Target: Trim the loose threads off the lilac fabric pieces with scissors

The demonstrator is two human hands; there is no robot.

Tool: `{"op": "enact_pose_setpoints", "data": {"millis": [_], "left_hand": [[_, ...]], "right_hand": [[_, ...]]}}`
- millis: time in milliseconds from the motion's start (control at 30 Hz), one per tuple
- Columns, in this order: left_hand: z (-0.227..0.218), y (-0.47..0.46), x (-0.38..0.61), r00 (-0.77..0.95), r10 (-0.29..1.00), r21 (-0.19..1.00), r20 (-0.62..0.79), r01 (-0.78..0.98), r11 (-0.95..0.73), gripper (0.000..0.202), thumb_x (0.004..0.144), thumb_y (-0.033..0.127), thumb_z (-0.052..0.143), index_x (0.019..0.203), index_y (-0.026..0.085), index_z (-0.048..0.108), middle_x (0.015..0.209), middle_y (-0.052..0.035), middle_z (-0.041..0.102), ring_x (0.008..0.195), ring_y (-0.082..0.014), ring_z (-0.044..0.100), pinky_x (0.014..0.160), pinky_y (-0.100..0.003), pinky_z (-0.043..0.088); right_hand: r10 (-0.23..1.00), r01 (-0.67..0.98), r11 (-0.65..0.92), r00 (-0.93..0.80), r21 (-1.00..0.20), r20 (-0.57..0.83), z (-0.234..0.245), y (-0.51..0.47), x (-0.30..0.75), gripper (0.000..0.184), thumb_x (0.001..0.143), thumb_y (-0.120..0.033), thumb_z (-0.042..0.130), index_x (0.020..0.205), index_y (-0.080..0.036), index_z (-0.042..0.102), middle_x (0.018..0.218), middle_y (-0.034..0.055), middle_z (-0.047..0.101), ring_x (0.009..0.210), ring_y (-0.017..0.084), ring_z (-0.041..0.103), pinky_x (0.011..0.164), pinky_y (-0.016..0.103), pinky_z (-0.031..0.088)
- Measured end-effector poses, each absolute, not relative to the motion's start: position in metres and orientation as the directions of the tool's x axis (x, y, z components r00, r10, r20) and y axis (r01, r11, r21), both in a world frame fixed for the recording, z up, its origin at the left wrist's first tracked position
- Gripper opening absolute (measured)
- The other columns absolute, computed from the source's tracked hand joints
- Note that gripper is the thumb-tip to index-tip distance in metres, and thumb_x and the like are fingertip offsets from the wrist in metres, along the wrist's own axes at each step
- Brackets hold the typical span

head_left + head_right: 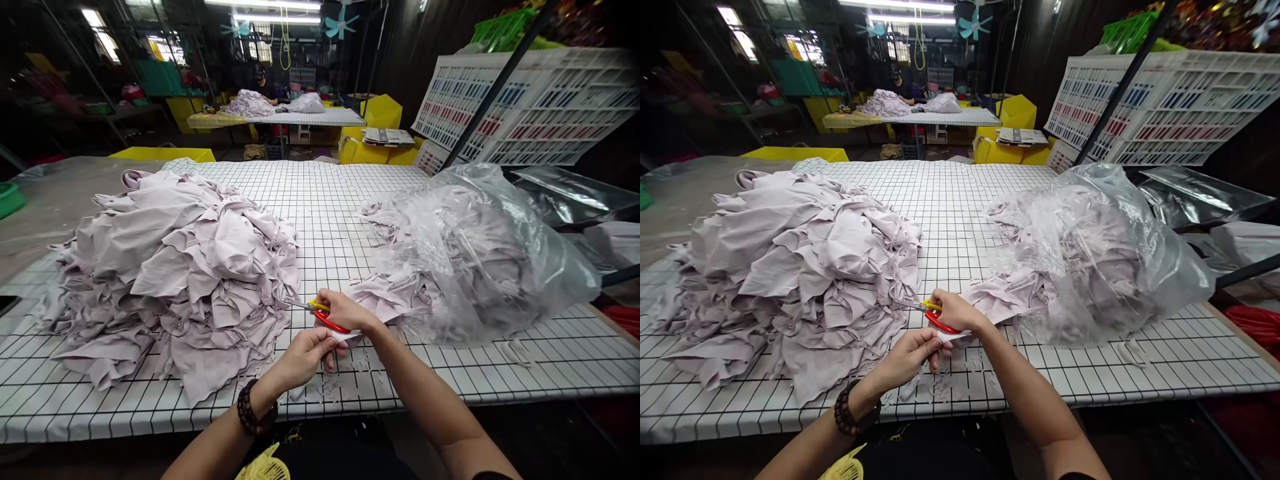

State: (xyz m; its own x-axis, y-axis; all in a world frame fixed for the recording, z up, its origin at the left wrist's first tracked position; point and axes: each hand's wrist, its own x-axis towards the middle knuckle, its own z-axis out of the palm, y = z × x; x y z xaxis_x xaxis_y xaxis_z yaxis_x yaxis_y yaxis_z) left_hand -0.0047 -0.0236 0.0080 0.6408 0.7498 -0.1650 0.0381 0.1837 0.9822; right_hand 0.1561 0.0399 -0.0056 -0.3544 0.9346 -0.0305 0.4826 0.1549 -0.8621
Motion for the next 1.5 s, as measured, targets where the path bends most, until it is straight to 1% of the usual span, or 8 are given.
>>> {"op": "enact_pose_setpoints", "data": {"millis": [67, 233, 300, 367, 433, 500, 867, 1500], "left_hand": [[0.008, -0.024, -0.006, 0.551, 0.828, 0.993, -0.105, 0.008, 0.120, 0.036, 0.090, 0.043, 0.047, 0.088, 0.013, 0.066, 0.086, -0.0057, 0.060, 0.054, -0.0077, 0.053, 0.055, -0.022, 0.046], [0.009, -0.022, -0.004, 0.418, 0.909, 1.000, -0.008, 0.012, 0.003, 0.036, 0.088, 0.044, 0.051, 0.081, 0.013, 0.068, 0.134, -0.0143, 0.041, 0.051, -0.0028, 0.050, 0.049, -0.023, 0.046], [0.008, -0.020, 0.001, 0.475, 0.878, 0.993, -0.051, -0.067, 0.095, 0.037, 0.087, 0.045, 0.052, 0.080, 0.012, 0.067, 0.128, -0.0162, 0.050, 0.046, -0.0033, 0.048, 0.044, -0.024, 0.044], [0.005, -0.018, 0.008, 0.542, 0.833, 0.963, -0.117, -0.143, 0.228, 0.037, 0.085, 0.047, 0.055, 0.082, 0.012, 0.066, 0.095, -0.0130, 0.066, 0.042, -0.0064, 0.048, 0.042, -0.024, 0.041], [0.001, -0.017, 0.015, 0.571, 0.806, 0.935, -0.155, -0.178, 0.306, 0.038, 0.083, 0.048, 0.057, 0.084, 0.011, 0.065, 0.065, -0.0055, 0.063, 0.044, -0.0100, 0.051, 0.045, -0.024, 0.043], [-0.001, -0.017, 0.020, 0.578, 0.802, 0.932, -0.150, -0.188, 0.310, 0.037, 0.083, 0.048, 0.058, 0.084, 0.012, 0.064, 0.057, -0.0020, 0.059, 0.049, -0.0122, 0.055, 0.053, -0.025, 0.046], [0.002, -0.019, 0.016, 0.545, 0.838, 0.998, 0.035, 0.028, -0.060, 0.032, 0.093, 0.039, 0.043, 0.078, 0.016, 0.061, 0.074, -0.0029, 0.055, 0.058, -0.0125, 0.056, 0.060, -0.026, 0.045], [-0.005, -0.020, 0.015, 0.548, 0.836, 1.000, -0.025, 0.004, 0.028, 0.034, 0.090, 0.044, 0.047, 0.079, 0.015, 0.060, 0.078, -0.0020, 0.052, 0.051, -0.0079, 0.050, 0.051, -0.022, 0.043]], "right_hand": [[0.954, 0.437, 0.112, -0.297, -0.893, -0.025, 0.002, 0.038, 0.164, 0.022, 0.069, -0.028, 0.068, 0.082, -0.021, 0.051, 0.077, -0.0010, 0.065, 0.067, 0.015, 0.060, 0.059, 0.026, 0.048], [0.989, 0.085, 0.045, 0.137, -0.995, 0.057, 0.039, 0.014, 0.197, 0.032, 0.072, -0.036, 0.070, 0.087, -0.023, 0.045, 0.083, -0.0005, 0.059, 0.067, 0.013, 0.056, 0.059, 0.025, 0.046], [0.990, 0.092, 0.014, 0.139, -0.996, 0.027, 0.049, -0.006, 0.209, 0.034, 0.070, -0.037, 0.071, 0.083, -0.023, 0.043, 0.071, -0.0040, 0.053, 0.058, 0.011, 0.050, 0.053, 0.023, 0.042], [0.997, 0.202, -0.059, 0.059, -0.978, -0.048, 0.051, -0.029, 0.215, 0.034, 0.069, -0.038, 0.071, 0.077, -0.023, 0.042, 0.063, -0.0061, 0.047, 0.053, 0.010, 0.044, 0.049, 0.022, 0.037], [0.995, 0.388, -0.099, 0.030, -0.916, -0.095, 0.046, -0.051, 0.218, 0.034, 0.068, -0.038, 0.071, 0.073, -0.023, 0.040, 0.060, -0.0067, 0.045, 0.052, 0.010, 0.041, 0.048, 0.022, 0.034], [0.993, 0.562, -0.113, 0.050, -0.819, -0.103, 0.040, -0.068, 0.216, 0.034, 0.067, -0.037, 0.070, 0.073, -0.023, 0.039, 0.059, -0.0067, 0.045, 0.053, 0.011, 0.040, 0.049, 0.022, 0.033], [0.988, 0.843, -0.152, 0.129, -0.515, -0.081, 0.038, -0.086, 0.198, 0.038, 0.067, -0.049, 0.065, 0.080, -0.025, 0.039, 0.069, -0.0017, 0.060, 0.059, 0.018, 0.055, 0.051, 0.026, 0.034], [0.994, 0.894, -0.107, 0.107, -0.435, -0.025, 0.029, -0.082, 0.197, 0.029, 0.071, -0.041, 0.060, 0.072, -0.025, 0.036, 0.056, -0.0040, 0.054, 0.048, 0.016, 0.047, 0.048, 0.026, 0.026]]}}
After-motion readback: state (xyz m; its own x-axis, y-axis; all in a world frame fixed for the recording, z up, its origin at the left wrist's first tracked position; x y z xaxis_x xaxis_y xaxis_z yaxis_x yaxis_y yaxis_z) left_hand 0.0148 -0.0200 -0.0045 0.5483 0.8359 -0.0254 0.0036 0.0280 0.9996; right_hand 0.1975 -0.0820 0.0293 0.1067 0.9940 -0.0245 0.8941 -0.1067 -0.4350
